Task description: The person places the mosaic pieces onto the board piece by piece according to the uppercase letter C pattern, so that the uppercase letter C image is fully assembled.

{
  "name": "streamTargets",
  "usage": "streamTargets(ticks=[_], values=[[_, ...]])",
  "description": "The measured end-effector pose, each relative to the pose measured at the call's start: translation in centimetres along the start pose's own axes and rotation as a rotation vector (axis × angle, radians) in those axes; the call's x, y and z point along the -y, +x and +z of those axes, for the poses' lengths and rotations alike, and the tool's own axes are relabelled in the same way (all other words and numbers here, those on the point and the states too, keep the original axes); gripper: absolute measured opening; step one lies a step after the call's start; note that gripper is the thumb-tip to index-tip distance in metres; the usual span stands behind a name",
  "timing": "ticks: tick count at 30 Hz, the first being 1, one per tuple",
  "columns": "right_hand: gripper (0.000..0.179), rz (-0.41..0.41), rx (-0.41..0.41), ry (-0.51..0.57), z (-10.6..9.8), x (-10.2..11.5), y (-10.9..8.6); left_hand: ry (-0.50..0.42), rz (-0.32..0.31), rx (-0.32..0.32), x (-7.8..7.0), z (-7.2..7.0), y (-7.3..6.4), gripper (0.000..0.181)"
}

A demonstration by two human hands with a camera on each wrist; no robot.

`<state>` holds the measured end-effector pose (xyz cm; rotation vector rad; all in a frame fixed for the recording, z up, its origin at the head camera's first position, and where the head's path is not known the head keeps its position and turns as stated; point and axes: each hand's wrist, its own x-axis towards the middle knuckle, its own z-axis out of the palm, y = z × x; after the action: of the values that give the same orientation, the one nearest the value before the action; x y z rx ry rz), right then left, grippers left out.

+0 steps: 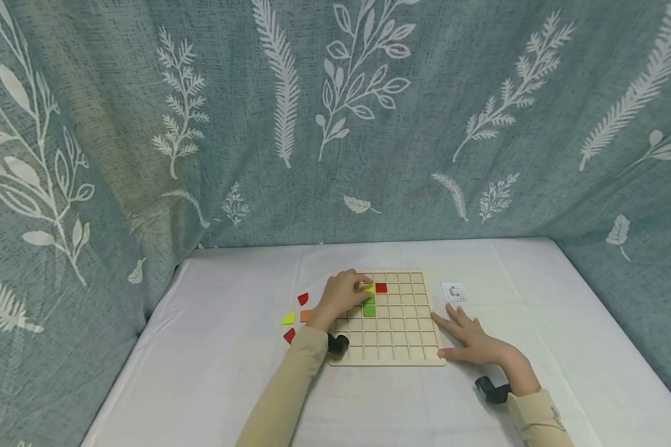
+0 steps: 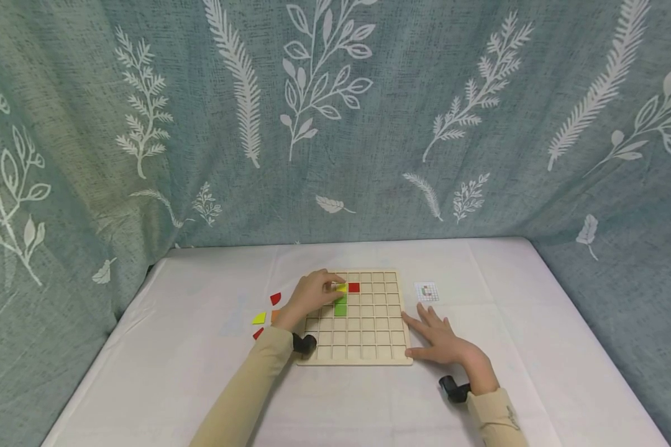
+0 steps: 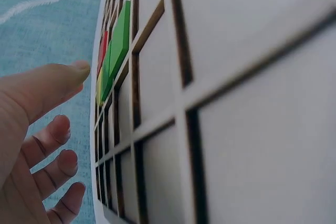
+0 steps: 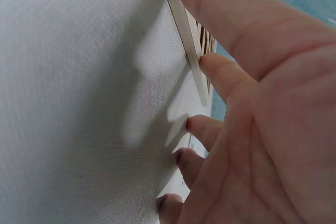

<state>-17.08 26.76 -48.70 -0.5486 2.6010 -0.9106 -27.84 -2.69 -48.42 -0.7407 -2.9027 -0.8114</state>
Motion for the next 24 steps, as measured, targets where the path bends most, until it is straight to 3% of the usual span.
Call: streamTargets(ticks=[13, 24], values=[[0.075, 0.011, 0.001, 0.012, -0.2, 0.1, 0.0, 0.035, -0.017, -0.073, 1.1, -0.7, -2.0, 0.022], [0.075, 0.008, 0.001, 0.018, -0.2, -0.2, 0.1, 0.062, -0.019, -0.089, 1.2, -2.0, -3.5, 0.024]])
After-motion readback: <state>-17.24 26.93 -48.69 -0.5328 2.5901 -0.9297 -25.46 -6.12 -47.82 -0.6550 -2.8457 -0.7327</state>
